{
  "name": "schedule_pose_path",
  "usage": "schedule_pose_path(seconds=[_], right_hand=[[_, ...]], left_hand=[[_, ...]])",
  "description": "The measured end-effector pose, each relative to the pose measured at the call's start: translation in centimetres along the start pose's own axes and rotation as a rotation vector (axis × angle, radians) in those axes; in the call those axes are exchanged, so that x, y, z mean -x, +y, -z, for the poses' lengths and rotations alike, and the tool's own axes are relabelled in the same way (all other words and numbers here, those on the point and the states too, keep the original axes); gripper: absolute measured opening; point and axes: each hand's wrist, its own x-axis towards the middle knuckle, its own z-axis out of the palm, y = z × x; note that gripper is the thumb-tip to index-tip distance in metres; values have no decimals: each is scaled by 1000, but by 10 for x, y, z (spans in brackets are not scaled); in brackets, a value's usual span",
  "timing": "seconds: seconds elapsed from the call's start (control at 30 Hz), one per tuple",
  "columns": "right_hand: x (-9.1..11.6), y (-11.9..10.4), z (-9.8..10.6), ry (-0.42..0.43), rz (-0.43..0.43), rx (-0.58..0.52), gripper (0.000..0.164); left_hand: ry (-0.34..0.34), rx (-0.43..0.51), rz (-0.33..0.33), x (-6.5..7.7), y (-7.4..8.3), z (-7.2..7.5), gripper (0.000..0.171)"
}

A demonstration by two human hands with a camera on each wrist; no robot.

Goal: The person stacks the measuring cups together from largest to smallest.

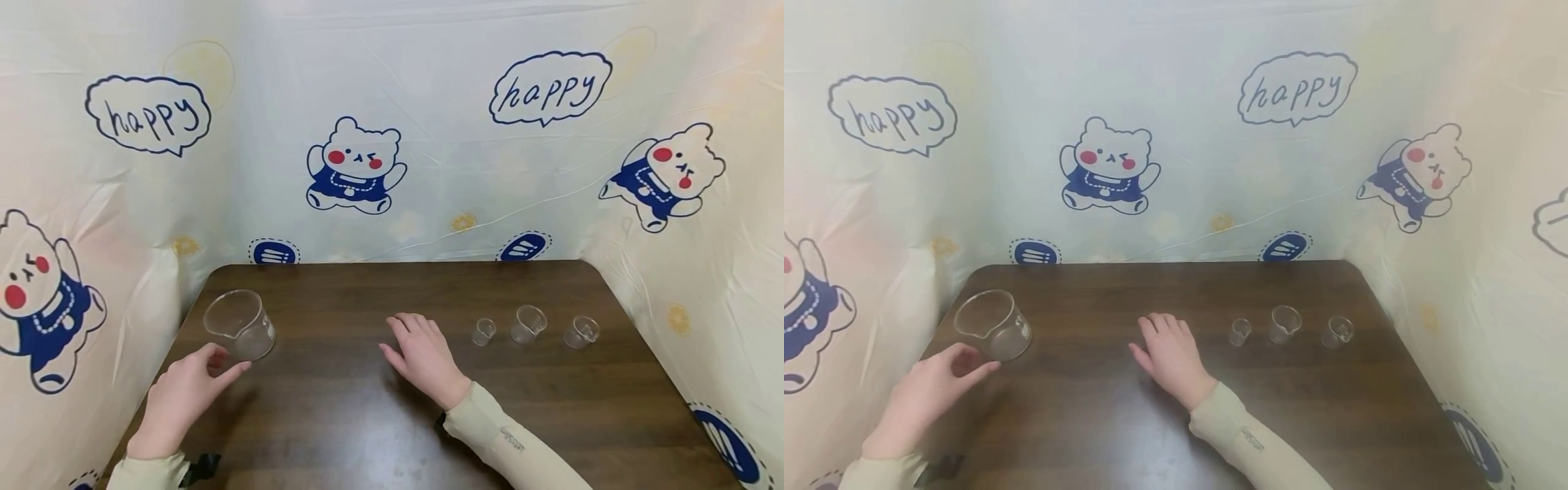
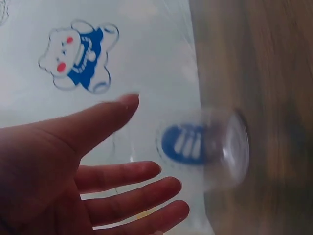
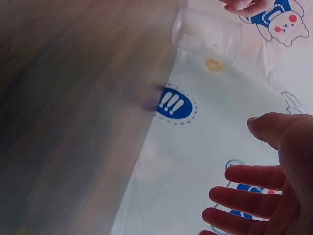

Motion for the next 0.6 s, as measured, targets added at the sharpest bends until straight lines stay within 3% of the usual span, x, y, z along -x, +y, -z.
schedule_pose_path(seconds=[0.17,0.3,0.47,0.6], right_hand=[[-8,-11,-5,-6,39,10,43],[-17,-20,-11,-23,66,18,43],[-29,-34,-18,-37,102,50,43],[-41,-46,-24,-51,134,48,43]], left_hand=[[-25,4,-15,-10,-28,2,68],[-35,36,-44,-18,-47,1,66],[-12,85,-93,-26,-62,-2,54],[66,117,-113,-29,-66,-5,37]])
